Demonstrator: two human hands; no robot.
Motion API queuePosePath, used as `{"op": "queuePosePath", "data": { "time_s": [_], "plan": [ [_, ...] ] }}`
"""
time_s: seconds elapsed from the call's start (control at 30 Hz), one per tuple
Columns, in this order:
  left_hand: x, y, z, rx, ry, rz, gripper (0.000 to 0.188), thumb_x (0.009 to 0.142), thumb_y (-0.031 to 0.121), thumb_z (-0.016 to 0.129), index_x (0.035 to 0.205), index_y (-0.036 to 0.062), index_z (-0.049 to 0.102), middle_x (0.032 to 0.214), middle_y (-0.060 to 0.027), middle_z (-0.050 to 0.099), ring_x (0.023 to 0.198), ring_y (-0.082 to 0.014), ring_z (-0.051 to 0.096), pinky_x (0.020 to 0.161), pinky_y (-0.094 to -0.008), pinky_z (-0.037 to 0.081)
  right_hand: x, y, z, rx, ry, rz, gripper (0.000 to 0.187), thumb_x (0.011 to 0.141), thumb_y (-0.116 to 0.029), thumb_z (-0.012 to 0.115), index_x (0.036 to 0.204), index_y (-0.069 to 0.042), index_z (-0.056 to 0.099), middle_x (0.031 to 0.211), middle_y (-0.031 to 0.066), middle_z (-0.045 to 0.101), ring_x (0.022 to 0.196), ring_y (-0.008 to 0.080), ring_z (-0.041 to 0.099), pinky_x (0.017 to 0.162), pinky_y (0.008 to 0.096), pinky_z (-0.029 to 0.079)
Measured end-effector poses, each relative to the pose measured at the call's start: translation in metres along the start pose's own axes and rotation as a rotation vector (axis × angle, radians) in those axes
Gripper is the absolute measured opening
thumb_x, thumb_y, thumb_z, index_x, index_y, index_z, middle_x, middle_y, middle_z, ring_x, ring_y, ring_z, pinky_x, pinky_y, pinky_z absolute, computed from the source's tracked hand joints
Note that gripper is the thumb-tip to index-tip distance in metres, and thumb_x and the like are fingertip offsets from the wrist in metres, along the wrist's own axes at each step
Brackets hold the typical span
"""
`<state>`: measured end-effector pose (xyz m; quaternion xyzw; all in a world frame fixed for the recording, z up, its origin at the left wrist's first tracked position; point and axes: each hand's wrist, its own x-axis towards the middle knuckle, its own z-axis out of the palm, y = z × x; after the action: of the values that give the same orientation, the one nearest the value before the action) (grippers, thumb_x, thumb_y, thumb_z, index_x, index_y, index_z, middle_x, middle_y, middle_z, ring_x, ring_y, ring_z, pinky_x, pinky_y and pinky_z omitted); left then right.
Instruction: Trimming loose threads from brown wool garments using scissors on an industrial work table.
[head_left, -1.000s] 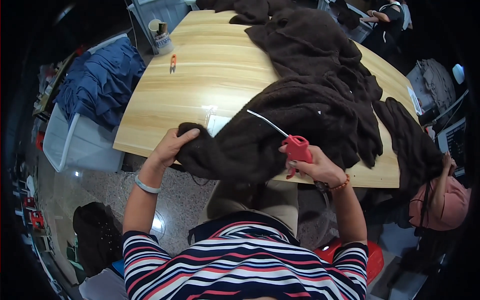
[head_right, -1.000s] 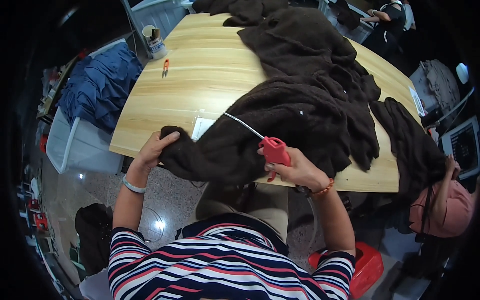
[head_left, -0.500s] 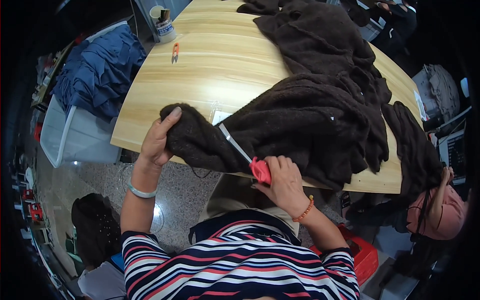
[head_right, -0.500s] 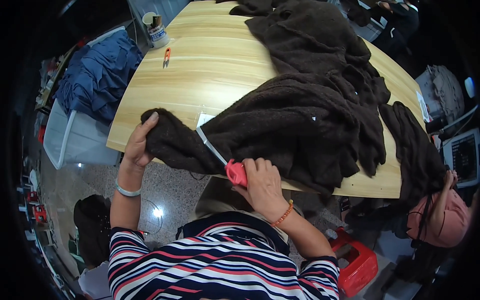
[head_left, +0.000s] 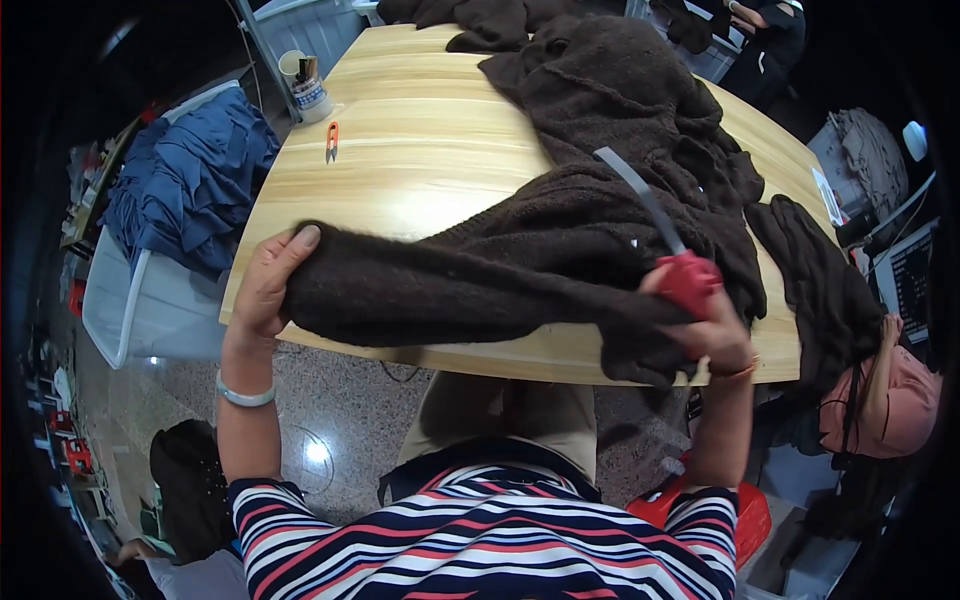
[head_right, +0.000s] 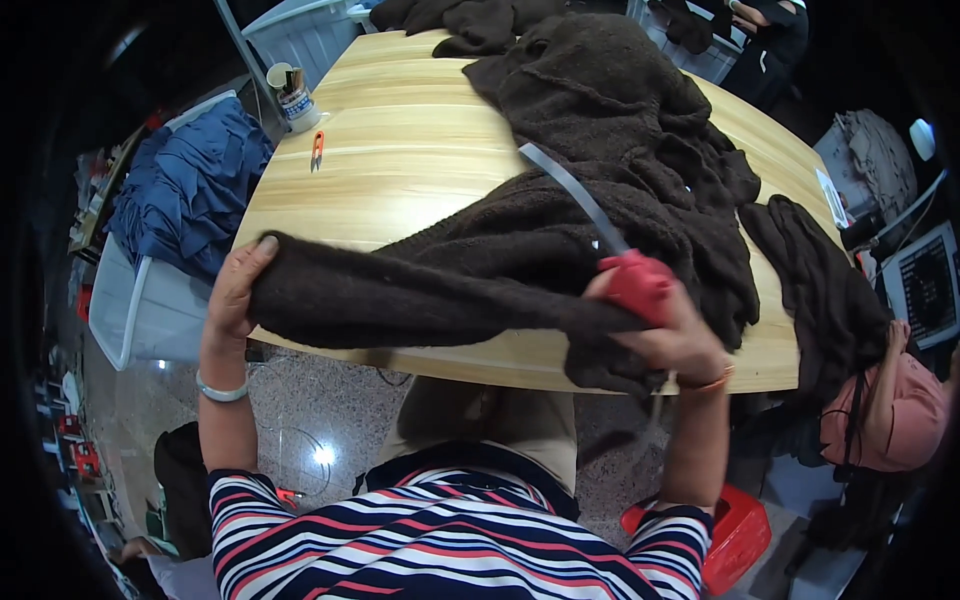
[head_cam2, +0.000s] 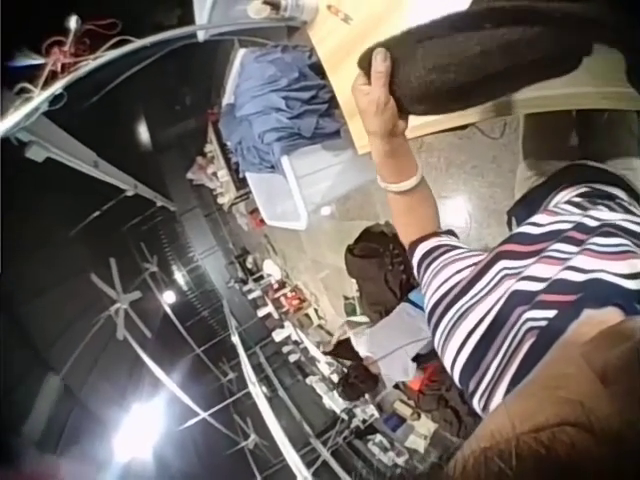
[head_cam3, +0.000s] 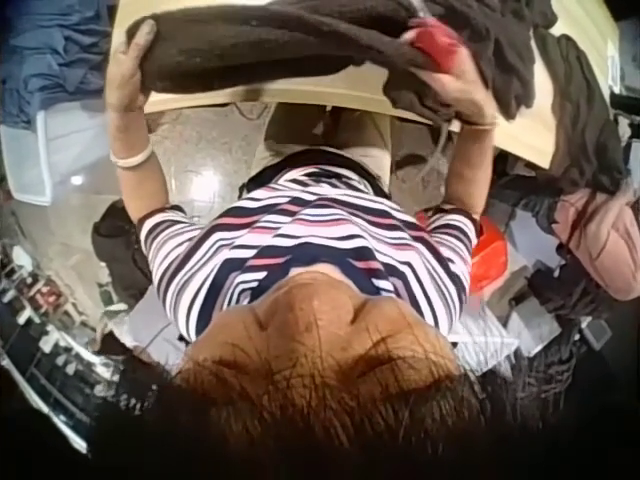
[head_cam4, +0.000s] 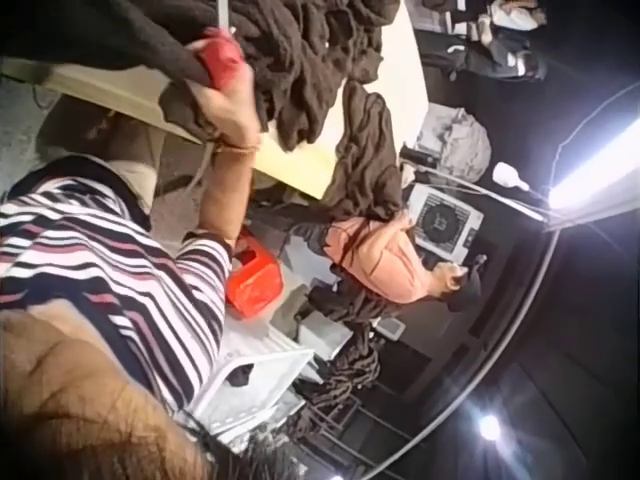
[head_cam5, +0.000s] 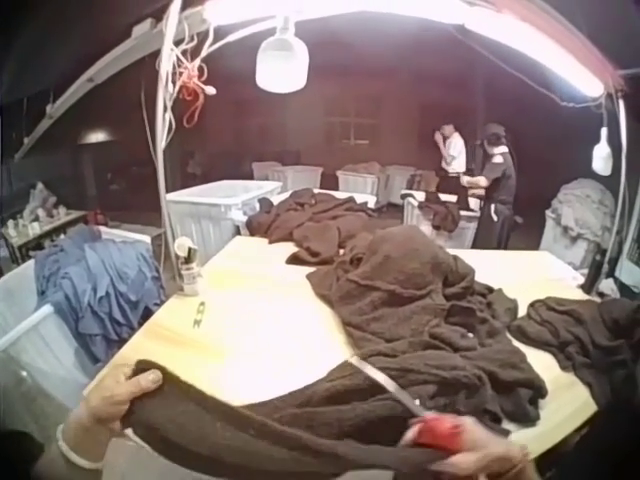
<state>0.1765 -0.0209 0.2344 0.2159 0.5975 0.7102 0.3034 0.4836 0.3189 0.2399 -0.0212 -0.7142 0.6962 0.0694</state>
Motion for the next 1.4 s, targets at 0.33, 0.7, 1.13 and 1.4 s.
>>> {"op": "queuePosePath", "data": {
  "time_s": [0.33,0.7,1.13,1.4],
  "plan": [
    [0.011,-0.138,0.033,1.358,0.173,0.345,0.023,0.082,0.014,0.071,0.103,0.0048,0.065,0.103,-0.0156,0.063,0.095,-0.0343,0.061,0.079,-0.0416,0.048,-0.019,0.075,-0.015,-0.812,0.184,0.402,0.041,0.077,-0.009,0.075,0.113,0.002,0.059,0.099,0.0153,0.067,0.094,0.0241,0.064,0.088,0.0331,0.047],
    [-0.018,-0.172,0.153,1.353,-0.404,0.632,0.064,0.084,0.040,0.067,0.140,0.0181,0.047,0.149,-0.0129,0.037,0.139,-0.0396,0.027,0.105,-0.0729,0.018,-0.017,0.057,0.010,-0.886,0.210,0.314,0.047,0.077,-0.022,0.077,0.118,-0.005,0.060,0.094,0.0201,0.065,0.090,0.0391,0.062,0.078,0.0434,0.048],
    [-0.008,-0.169,0.157,1.355,-0.383,0.641,0.049,0.080,0.043,0.068,0.120,0.0148,0.065,0.135,-0.0129,0.052,0.131,-0.0410,0.038,0.104,-0.0763,0.016,-0.041,0.010,0.046,-1.329,-0.067,0.556,0.035,0.086,-0.035,0.062,0.103,-0.005,0.064,0.072,0.0179,0.066,0.071,0.0368,0.067,0.063,0.0468,0.053],
    [-0.013,-0.178,0.154,1.385,-0.435,0.607,0.053,0.077,0.052,0.069,0.114,0.0139,0.068,0.127,-0.0074,0.056,0.122,-0.0374,0.045,0.104,-0.0758,0.012,-0.039,0.022,0.050,-1.361,-0.051,0.348,0.036,0.088,-0.035,0.061,0.080,-0.001,0.065,0.071,0.0187,0.066,0.072,0.0360,0.068,0.063,0.0457,0.053]
  ]
}}
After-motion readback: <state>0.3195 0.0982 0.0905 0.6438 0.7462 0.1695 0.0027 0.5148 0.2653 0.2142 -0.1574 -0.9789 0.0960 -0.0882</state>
